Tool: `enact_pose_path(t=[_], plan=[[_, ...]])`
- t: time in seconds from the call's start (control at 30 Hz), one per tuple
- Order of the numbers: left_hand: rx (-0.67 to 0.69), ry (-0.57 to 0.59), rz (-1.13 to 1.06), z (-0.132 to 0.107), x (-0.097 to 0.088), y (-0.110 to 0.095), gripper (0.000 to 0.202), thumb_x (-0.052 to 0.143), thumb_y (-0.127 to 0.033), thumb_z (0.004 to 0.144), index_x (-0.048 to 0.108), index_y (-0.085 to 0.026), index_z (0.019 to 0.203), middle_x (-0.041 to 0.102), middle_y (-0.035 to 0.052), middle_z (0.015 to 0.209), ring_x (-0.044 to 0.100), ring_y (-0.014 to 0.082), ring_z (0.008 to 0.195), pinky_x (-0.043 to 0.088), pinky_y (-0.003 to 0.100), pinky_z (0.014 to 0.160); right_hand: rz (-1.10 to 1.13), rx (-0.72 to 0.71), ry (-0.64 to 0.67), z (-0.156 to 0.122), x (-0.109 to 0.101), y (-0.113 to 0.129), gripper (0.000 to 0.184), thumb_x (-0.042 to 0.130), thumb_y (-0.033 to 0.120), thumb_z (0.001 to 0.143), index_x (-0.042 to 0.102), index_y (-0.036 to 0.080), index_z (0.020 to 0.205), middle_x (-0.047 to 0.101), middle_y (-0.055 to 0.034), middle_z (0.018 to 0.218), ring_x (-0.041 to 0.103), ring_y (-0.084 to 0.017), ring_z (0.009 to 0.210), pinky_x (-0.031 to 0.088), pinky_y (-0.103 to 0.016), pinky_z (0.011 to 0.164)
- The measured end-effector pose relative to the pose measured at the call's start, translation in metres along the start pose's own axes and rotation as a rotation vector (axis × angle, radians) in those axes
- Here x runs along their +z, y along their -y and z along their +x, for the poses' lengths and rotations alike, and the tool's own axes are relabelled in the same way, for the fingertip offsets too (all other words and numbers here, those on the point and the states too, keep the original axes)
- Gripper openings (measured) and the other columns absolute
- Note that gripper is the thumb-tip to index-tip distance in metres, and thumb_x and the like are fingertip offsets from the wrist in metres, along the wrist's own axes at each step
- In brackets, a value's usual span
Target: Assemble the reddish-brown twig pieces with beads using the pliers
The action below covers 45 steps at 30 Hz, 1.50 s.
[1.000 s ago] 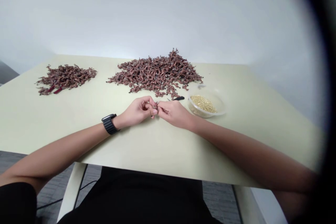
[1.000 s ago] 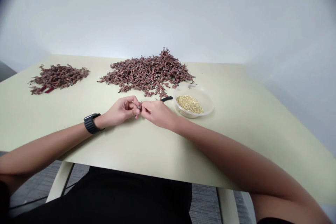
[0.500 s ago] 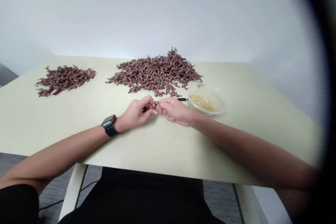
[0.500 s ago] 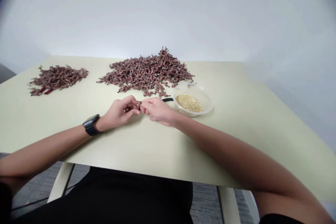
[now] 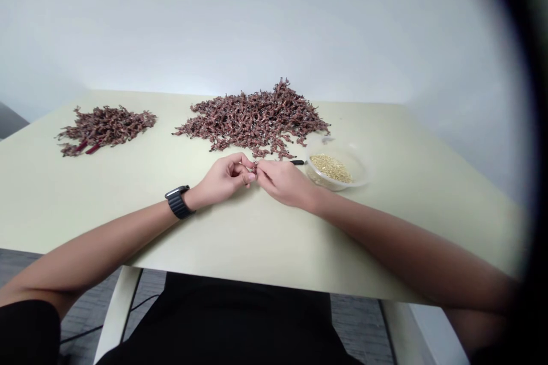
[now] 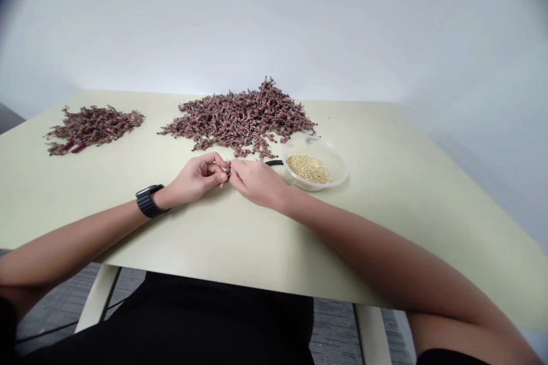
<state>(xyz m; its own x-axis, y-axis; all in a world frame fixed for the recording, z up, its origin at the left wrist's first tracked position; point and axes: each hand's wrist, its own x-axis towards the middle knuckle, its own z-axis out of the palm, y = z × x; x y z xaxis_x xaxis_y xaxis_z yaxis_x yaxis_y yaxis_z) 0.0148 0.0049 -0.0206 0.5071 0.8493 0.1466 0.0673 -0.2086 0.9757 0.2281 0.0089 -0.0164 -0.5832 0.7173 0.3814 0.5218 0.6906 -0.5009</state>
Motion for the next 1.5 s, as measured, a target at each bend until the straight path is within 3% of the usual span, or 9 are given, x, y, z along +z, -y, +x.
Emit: enact_pose_path(t=[0.13, 0.3, 0.57, 0.77, 0.9, 1.3, 1.4, 1.5], plan=[[-0.051, 0.021, -0.047, 0.000, 0.000, -0.003, 0.033, 0.077, -0.038, 0.088, 0.056, -0.014, 0.098, 0.067, 0.0019, 0.070, 0.057, 0.0101, 0.063, 0.041, 0.022, 0.062, -0.244, -0.133, 0.045, -0.003, -0.001, -0.007, 0.022, 0.042, 0.025, 0.102, 0.055, 0.018, 0.087, 0.059, -0.0048, 0.078, 0.048, -0.016, 0.068, 0.030, -0.031, 0.066], [-0.084, 0.026, -0.054, -0.001, 0.002, -0.007, 0.036, 0.078, -0.041, 0.087, 0.056, -0.014, 0.096, 0.067, 0.0025, 0.070, 0.058, 0.0106, 0.061, 0.042, 0.023, 0.062, -0.293, -0.170, 0.093, -0.003, -0.004, -0.009, 0.019, 0.046, 0.023, 0.100, 0.055, 0.018, 0.085, 0.060, -0.0042, 0.076, 0.049, -0.016, 0.067, 0.031, -0.030, 0.066], [-0.050, 0.035, -0.022, -0.004, 0.003, -0.002, 0.031, 0.078, -0.034, 0.087, 0.057, -0.015, 0.096, 0.068, 0.0031, 0.072, 0.058, 0.0117, 0.063, 0.042, 0.024, 0.062, -0.058, -0.129, 0.069, -0.004, 0.002, -0.017, 0.021, 0.050, 0.024, 0.096, 0.051, 0.020, 0.076, 0.052, 0.0016, 0.068, 0.044, -0.012, 0.061, 0.028, -0.028, 0.062], [0.028, 0.005, 0.075, -0.005, 0.005, -0.005, 0.023, 0.071, -0.031, 0.092, 0.055, -0.016, 0.098, 0.065, 0.0018, 0.074, 0.056, 0.0112, 0.064, 0.042, 0.024, 0.063, 0.258, 0.038, 0.016, -0.001, 0.003, -0.004, 0.033, 0.048, 0.024, 0.095, 0.037, 0.020, 0.064, 0.031, 0.0061, 0.058, 0.030, -0.009, 0.055, 0.021, -0.028, 0.055], [0.071, -0.024, 0.217, -0.007, 0.005, -0.007, 0.021, 0.069, -0.031, 0.093, 0.056, -0.017, 0.100, 0.065, 0.0017, 0.075, 0.054, 0.0112, 0.063, 0.040, 0.024, 0.061, 0.370, 0.112, 0.021, 0.001, 0.001, 0.001, 0.036, 0.048, 0.026, 0.094, 0.030, 0.021, 0.064, 0.027, 0.0056, 0.060, 0.027, -0.009, 0.057, 0.019, -0.029, 0.054], [0.169, -0.027, 0.513, -0.008, 0.002, -0.012, 0.019, 0.067, -0.034, 0.094, 0.057, -0.019, 0.099, 0.069, 0.0002, 0.074, 0.054, 0.0113, 0.062, 0.039, 0.024, 0.062, 0.480, 0.231, 0.084, 0.005, 0.003, -0.002, 0.027, 0.048, 0.021, 0.087, 0.047, 0.020, 0.060, 0.036, 0.0060, 0.056, 0.034, -0.010, 0.054, 0.024, -0.027, 0.052], [0.133, -0.054, 0.424, -0.006, 0.004, -0.012, 0.022, 0.065, -0.036, 0.096, 0.058, -0.018, 0.106, 0.069, 0.0020, 0.078, 0.055, 0.0120, 0.065, 0.040, 0.024, 0.063, 0.555, 0.267, 0.069, 0.005, 0.003, -0.001, 0.027, 0.046, 0.022, 0.090, 0.050, 0.020, 0.064, 0.039, 0.0054, 0.057, 0.036, -0.011, 0.054, 0.026, -0.027, 0.053], [0.072, -0.077, 0.148, 0.000, 0.004, -0.012, 0.027, 0.061, -0.041, 0.099, 0.057, -0.017, 0.111, 0.066, 0.0037, 0.082, 0.054, 0.0120, 0.068, 0.040, 0.024, 0.064, 0.534, 0.232, -0.012, 0.004, 0.002, 0.000, 0.026, 0.043, 0.021, 0.093, 0.054, 0.020, 0.069, 0.043, 0.0041, 0.061, 0.041, -0.012, 0.059, 0.030, -0.027, 0.057]])
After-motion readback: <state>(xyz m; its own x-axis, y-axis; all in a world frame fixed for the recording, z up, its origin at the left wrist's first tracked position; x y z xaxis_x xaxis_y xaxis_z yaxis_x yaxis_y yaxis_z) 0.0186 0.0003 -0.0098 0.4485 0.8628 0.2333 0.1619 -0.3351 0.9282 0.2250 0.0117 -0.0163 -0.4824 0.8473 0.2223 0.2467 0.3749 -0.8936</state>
